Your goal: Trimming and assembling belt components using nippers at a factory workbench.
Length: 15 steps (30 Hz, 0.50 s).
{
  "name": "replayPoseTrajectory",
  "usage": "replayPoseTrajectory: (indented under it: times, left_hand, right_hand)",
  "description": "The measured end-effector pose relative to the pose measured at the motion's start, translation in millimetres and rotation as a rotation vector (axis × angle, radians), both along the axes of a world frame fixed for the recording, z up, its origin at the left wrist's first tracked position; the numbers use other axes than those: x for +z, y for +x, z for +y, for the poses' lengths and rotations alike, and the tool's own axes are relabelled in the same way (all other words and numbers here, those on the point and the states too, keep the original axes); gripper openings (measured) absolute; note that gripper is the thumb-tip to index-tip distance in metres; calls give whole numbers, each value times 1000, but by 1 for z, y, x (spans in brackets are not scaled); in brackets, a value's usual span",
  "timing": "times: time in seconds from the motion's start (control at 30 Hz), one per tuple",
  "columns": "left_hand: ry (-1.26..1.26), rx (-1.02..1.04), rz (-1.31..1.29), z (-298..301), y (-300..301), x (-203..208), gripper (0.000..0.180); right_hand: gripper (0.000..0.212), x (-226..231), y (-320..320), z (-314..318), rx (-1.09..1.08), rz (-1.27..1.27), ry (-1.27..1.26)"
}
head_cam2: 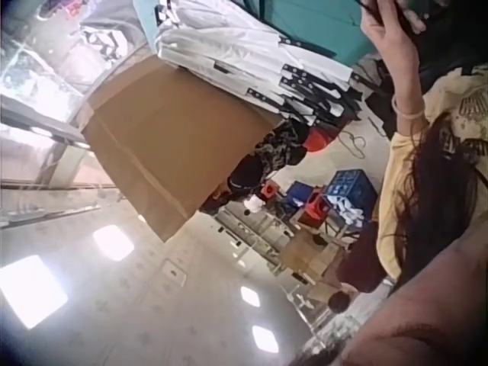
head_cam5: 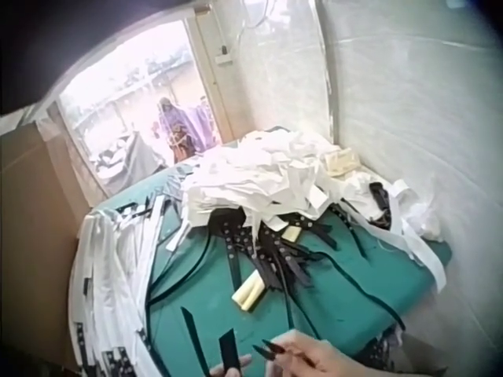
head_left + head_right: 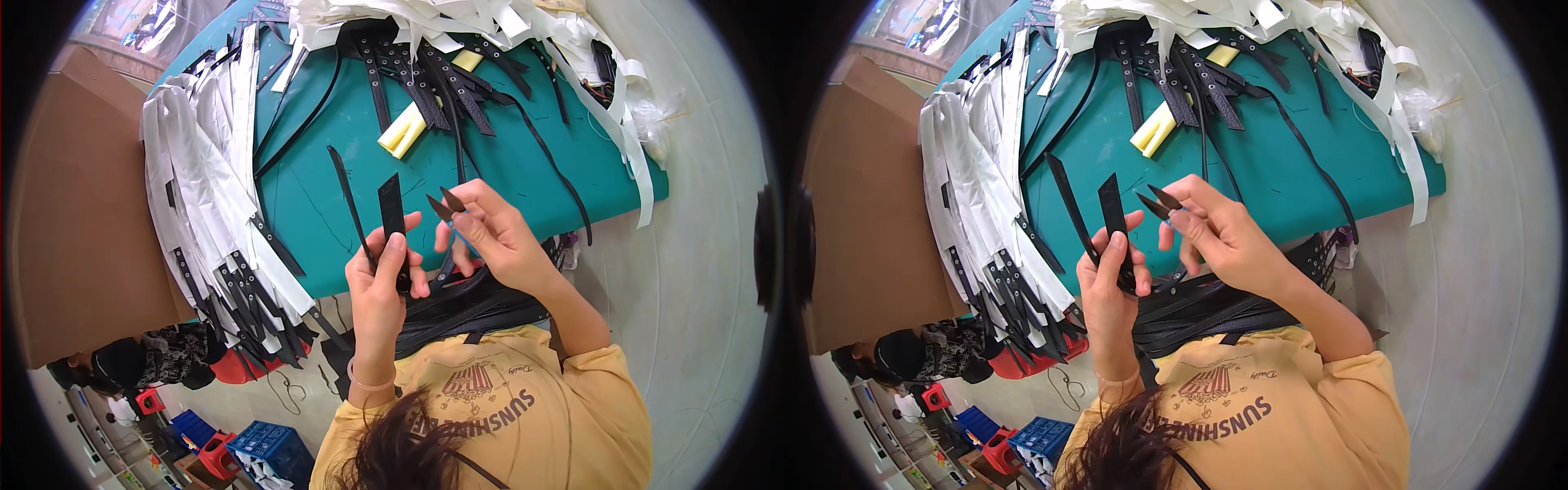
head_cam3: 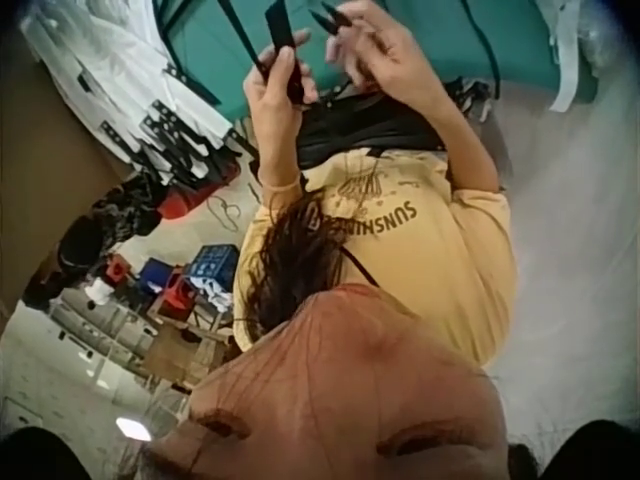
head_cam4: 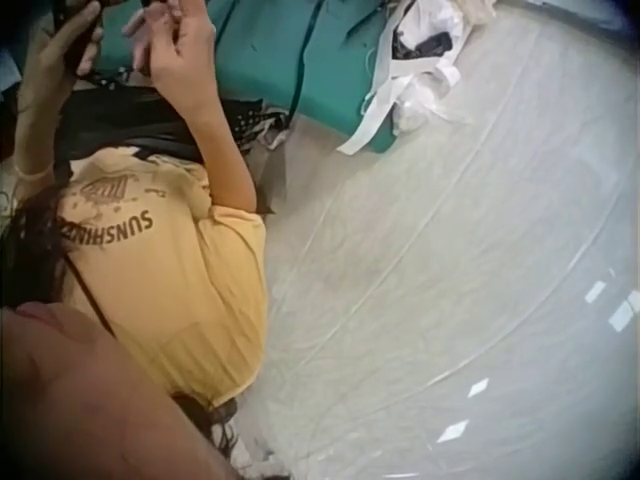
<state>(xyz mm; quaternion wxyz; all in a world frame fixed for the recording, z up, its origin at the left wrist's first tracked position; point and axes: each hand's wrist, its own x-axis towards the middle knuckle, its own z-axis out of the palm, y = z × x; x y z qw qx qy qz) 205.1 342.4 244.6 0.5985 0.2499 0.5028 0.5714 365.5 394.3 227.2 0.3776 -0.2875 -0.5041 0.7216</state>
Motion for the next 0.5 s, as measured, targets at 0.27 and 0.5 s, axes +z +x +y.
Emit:
replayPoseTrajectory:
  times: [0.27,0.5]
  left_hand:
    - [32,71,71,0,3,3,28]
    - [3,39,76,-4,4,5,26]
  right_hand:
    - [28,4,-7,2,-155,-252,159]
    - [26,8,-12,6,-247,-362,204]
